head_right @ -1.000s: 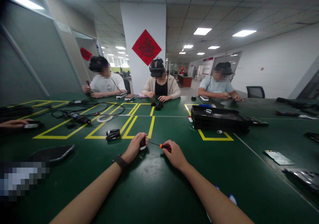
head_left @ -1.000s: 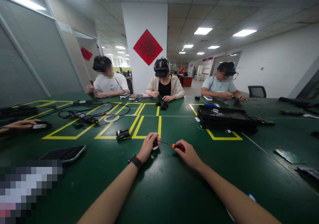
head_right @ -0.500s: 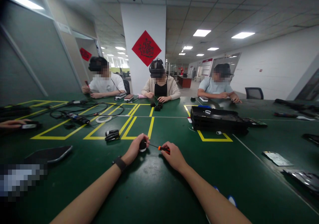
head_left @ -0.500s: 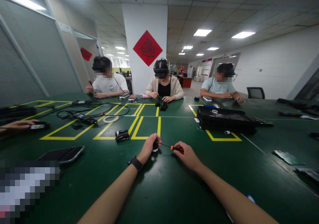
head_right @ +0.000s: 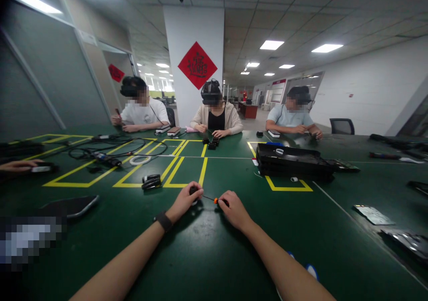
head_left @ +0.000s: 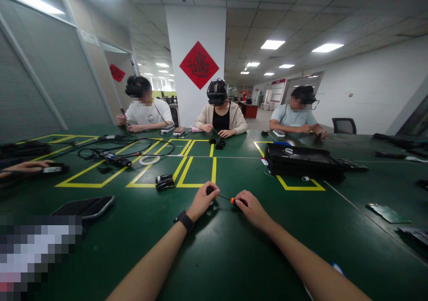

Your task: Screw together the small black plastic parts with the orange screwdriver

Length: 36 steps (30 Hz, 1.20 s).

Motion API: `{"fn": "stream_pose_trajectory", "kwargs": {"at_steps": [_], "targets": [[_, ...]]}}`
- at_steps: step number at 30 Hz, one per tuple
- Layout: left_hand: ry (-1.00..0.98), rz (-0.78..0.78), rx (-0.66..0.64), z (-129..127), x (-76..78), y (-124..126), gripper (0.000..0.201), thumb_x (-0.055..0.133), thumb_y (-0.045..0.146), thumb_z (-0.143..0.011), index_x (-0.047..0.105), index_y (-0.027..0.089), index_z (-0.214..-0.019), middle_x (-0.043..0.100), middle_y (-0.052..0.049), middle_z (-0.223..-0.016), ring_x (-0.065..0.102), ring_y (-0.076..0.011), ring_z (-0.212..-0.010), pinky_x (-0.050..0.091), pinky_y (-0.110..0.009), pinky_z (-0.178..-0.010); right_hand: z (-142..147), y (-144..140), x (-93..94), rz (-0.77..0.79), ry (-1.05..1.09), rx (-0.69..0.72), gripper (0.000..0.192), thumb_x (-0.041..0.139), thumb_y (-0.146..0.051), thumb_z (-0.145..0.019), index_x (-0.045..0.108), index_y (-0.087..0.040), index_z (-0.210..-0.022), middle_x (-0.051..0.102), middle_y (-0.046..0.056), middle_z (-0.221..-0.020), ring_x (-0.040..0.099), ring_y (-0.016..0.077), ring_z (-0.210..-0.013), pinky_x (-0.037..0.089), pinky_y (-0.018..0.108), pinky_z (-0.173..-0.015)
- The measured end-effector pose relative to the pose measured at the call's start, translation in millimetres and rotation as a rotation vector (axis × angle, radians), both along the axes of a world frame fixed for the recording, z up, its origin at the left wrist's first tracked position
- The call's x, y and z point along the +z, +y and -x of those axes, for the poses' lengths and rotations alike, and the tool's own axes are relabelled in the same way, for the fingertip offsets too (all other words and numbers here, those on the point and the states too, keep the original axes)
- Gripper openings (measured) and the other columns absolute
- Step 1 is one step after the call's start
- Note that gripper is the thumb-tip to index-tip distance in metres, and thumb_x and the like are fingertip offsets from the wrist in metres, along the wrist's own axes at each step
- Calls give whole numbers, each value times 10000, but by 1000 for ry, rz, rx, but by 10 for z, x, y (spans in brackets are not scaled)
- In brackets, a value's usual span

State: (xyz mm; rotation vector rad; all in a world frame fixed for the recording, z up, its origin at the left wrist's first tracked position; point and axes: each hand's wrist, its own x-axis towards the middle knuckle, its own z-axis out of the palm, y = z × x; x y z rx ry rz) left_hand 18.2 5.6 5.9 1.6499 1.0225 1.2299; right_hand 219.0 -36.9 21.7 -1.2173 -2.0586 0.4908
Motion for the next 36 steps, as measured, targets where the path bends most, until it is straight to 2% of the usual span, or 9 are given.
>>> {"fn": "stream_pose_trajectory", "kwargs": {"at_steps": [4, 7, 10, 14, 16, 22, 28, 33, 36], "targets": [[28, -13, 15, 2, 13, -18, 221, 544, 387, -729, 524, 173, -779, 522, 31, -618, 475, -95, -554, 369, -207, -542, -8, -2, -15, -18, 37, -12, 127, 491, -238, -802, 596, -175, -836, 564, 38, -866, 502, 159, -844, 391, 295, -779], [51, -26, 42, 9, 23, -25, 225, 544, 393, -725, 528, 171, -760, 520, 28, -618, 472, -101, -562, 366, -209, -539, -11, 1, -28, -6, 51, -27, 141, 550, -242, -759, 577, -177, -881, 560, 34, -882, 507, 161, -837, 402, 294, -764], [71, -15, 45, 14, 27, -25, 231, 541, 399, -723, 527, 170, -747, 521, 25, -618, 475, -106, -567, 367, -211, -538, -8, 13, -31, 13, 48, -42, 162, 528, -249, -775, 581, -180, -911, 562, 41, -901, 508, 162, -846, 403, 296, -770], [60, -32, 59, 10, 18, -22, 231, 542, 401, -724, 515, 174, -754, 531, 26, -626, 487, -106, -575, 378, -214, -551, 3, 24, -30, 16, 0, -24, 182, 445, -238, -825, 617, -178, -819, 573, 45, -854, 503, 165, -850, 386, 306, -798], [47, -17, 52, 6, 10, -20, 239, 540, 408, -724, 504, 175, -761, 538, 28, -614, 503, -107, -568, 381, -215, -546, 6, 17, -30, 15, -19, -31, 180, 453, -242, -820, 618, -177, -788, 574, 45, -838, 501, 168, -842, 386, 304, -787], [55, 9, 29, 10, 0, -10, 253, 536, 421, -728, 496, 175, -770, 541, 34, -586, 500, -100, -530, 362, -205, -507, 0, -4, -34, 14, -1, -84, 144, 539, -276, -767, 586, -184, -867, 570, 34, -871, 498, 171, -845, 393, 293, -759], [64, 4, 18, 5, 21, -15, 238, 534, 409, -736, 499, 179, -784, 531, 37, -595, 490, -99, -544, 365, -207, -529, 5, 30, -63, -11, -19, -50, 313, 314, -266, -895, 599, -176, -805, 563, 47, -836, 493, 157, -838, 374, 307, -803], [31, 38, 29, -1, 32, -20, 240, 531, 409, -735, 512, 177, -792, 525, 36, -595, 483, -100, -541, 361, -207, -531, -4, 39, -79, -15, 19, -52, 138, 467, -238, -819, 579, -180, -874, 560, 42, -886, 494, 165, -865, 387, 311, -806], [35, 8, 24, 4, 22, -12, 229, 537, 401, -734, 517, 177, -780, 530, 33, -597, 488, -103, -551, 370, -214, -549, -14, 46, -99, 2, 53, -68, 155, 523, -227, -773, 557, -184, -918, 556, 39, -918, 503, 168, -872, 402, 307, -796]]}}
